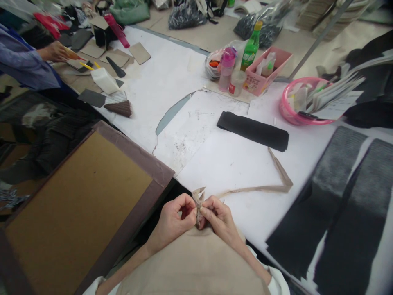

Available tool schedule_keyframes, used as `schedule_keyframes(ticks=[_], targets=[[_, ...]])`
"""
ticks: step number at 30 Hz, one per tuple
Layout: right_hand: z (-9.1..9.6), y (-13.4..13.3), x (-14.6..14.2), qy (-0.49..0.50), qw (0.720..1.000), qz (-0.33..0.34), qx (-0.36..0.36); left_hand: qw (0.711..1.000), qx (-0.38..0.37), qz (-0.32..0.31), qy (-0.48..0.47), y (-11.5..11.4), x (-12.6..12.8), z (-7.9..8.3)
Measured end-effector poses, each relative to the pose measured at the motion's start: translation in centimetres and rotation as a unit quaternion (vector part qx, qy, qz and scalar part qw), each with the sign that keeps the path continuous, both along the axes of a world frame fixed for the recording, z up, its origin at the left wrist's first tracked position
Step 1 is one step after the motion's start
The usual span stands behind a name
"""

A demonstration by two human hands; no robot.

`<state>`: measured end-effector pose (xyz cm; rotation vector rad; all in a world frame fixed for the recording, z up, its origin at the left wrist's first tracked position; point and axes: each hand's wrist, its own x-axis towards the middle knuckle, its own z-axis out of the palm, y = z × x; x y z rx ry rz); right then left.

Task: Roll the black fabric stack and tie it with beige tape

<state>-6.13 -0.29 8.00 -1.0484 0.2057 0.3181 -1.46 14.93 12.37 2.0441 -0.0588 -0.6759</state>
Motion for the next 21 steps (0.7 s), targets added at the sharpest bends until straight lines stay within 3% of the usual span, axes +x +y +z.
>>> schedule_keyframes(ticks=[4, 7, 9, 11, 13, 15, 21], targets=[[-0.4, 0.3, -0.1, 0.032, 0.999, 0.011, 0.020, 1.000, 0.014, -0.001, -0.008, 0.0, 0.1, 0.1], [-0.6, 0.2, 0.1, -0.006, 0.992, -0.003, -0.126, 0.999, 0.030, -0.013, -0.042, 0.0, 0.3, 0.0], [-0.5, -0.1, 0.3, -0.091, 0.958, -0.031, -0.270, 0.995, 0.041, -0.027, -0.088, 0.0, 0.4, 0.0], [-0.2, -0.5, 0.5, -0.178, 0.904, -0.053, -0.385, 0.987, 0.055, -0.048, -0.145, 0.1, 0.5, 0.0], [0.1, -0.8, 0.7, -0.225, 0.856, -0.060, -0.462, 0.973, 0.072, -0.079, -0.206, 0.2, 0.7, 0.0], [0.1, -0.8, 0.7, -0.235, 0.834, -0.051, -0.496, 0.954, 0.087, -0.116, -0.262, 0.3, 0.9, 0.1], [-0.5, -0.1, 0.4, -0.195, 0.874, 0.022, -0.445, 0.914, 0.119, -0.199, -0.334, 0.4, 1.2, -0.1]])
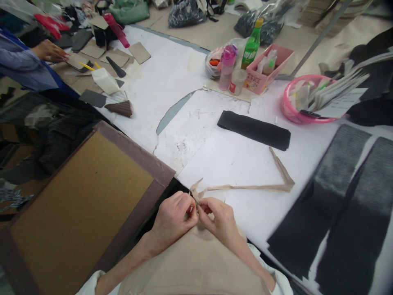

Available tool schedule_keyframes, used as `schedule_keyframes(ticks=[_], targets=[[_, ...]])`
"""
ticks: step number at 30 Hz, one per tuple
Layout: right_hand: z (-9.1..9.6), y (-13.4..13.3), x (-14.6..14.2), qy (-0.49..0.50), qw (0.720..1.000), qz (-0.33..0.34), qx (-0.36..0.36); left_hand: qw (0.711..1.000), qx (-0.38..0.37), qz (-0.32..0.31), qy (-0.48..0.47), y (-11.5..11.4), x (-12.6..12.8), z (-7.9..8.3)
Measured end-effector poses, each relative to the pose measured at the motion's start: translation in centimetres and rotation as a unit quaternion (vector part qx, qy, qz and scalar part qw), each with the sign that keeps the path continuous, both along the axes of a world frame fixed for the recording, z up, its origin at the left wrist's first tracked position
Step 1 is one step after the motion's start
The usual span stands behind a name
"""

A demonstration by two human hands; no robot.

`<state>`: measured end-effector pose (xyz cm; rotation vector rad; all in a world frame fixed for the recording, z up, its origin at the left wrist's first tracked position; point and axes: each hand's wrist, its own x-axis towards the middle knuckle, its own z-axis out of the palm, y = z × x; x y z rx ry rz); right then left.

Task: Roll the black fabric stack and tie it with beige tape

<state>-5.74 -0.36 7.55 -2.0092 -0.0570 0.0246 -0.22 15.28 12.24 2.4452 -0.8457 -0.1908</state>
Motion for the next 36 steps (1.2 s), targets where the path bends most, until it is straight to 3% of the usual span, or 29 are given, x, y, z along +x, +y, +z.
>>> schedule_keyframes(ticks=[11, 18, 20, 24, 26, 28, 33, 36], targets=[[-0.4, 0.1, -0.1, 0.017, 0.999, 0.029, 0.042, 0.995, -0.034, 0.036, 0.086, 0.0, -0.9, -0.7], [-0.3, -0.3, -0.2, 0.055, 0.988, 0.041, 0.135, 0.984, -0.049, 0.074, 0.152, -0.2, -1.3, -0.2], [-0.1, -0.4, -0.4, 0.107, 0.973, 0.040, 0.201, 0.976, -0.055, 0.086, 0.193, -0.2, -1.3, 0.0], [-0.2, -0.4, -0.7, 0.246, 0.888, 0.046, 0.387, 0.955, -0.070, 0.123, 0.262, -0.2, -1.3, -0.3], [-0.4, -0.2, -0.8, 0.266, 0.866, 0.037, 0.421, 0.944, -0.073, 0.136, 0.291, -0.1, -1.2, -0.5], [-0.6, -0.2, -1.0, 0.261, 0.875, 0.015, 0.408, 0.932, -0.078, 0.148, 0.320, -0.1, -1.2, -0.6], [-0.9, -0.2, -1.3, 0.198, 0.941, -0.052, 0.270, 0.909, -0.091, 0.181, 0.363, -0.4, -0.9, 0.2], [-0.9, -0.1, -1.4, 0.209, 0.933, -0.044, 0.289, 0.895, -0.117, 0.186, 0.387, -0.6, -0.9, 0.3]])
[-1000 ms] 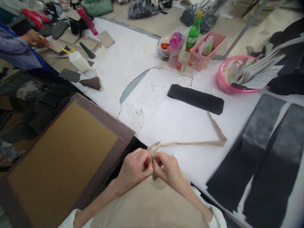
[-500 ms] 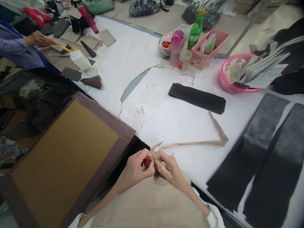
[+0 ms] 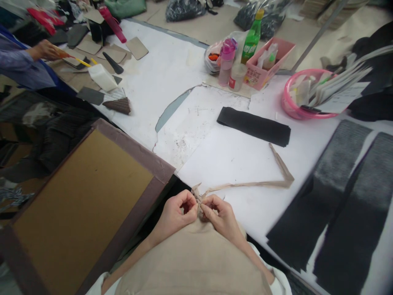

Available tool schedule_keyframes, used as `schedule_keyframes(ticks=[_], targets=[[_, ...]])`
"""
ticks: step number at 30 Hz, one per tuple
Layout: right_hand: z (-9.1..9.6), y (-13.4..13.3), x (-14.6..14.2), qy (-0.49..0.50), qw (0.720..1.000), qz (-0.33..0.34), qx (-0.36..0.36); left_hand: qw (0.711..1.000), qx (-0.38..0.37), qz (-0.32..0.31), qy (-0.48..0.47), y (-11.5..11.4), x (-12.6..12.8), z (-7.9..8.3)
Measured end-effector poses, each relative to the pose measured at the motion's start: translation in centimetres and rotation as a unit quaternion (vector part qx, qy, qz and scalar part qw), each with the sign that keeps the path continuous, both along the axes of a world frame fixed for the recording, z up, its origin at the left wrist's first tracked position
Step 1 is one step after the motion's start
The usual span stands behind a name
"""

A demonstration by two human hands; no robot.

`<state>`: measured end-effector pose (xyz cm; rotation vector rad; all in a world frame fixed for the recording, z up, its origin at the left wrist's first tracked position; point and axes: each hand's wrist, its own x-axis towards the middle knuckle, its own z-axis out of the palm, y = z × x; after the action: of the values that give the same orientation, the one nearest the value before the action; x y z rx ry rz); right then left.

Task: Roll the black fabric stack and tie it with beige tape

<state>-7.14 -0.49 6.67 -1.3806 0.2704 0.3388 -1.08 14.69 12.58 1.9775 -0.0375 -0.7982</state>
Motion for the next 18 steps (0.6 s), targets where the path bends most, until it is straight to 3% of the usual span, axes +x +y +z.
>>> schedule_keyframes(ticks=[2, 4, 7, 11, 13, 16, 18], targets=[[0.1, 0.1, 0.0, 0.028, 0.998, 0.009, 0.048, 1.000, -0.015, 0.011, 0.016, 0.0, 0.0, -0.1], [0.2, 0.2, 0.1, 0.035, 0.998, 0.007, 0.046, 0.999, -0.023, 0.020, 0.029, 0.1, -0.1, -0.2], [0.1, 0.1, 0.3, 0.006, 1.000, -0.002, -0.025, 0.999, -0.010, 0.029, 0.021, 0.5, -0.1, -0.6], [0.1, 0.2, 0.7, -0.116, 0.985, -0.024, -0.122, 0.994, -0.015, -0.068, -0.085, 0.8, -0.2, -1.3], [0.1, 0.2, 1.0, -0.136, 0.980, -0.013, -0.141, 0.992, -0.032, -0.088, -0.086, 0.7, -0.2, -1.5], [-0.1, -1.1, 2.1, -0.069, 0.988, 0.056, -0.128, 0.994, -0.106, -0.023, 0.029, 0.9, 0.7, -1.6], [-0.1, -3.5, 3.2, -0.048, 0.983, 0.116, -0.133, 0.978, -0.158, 0.116, 0.066, 2.2, 2.5, -1.5]])
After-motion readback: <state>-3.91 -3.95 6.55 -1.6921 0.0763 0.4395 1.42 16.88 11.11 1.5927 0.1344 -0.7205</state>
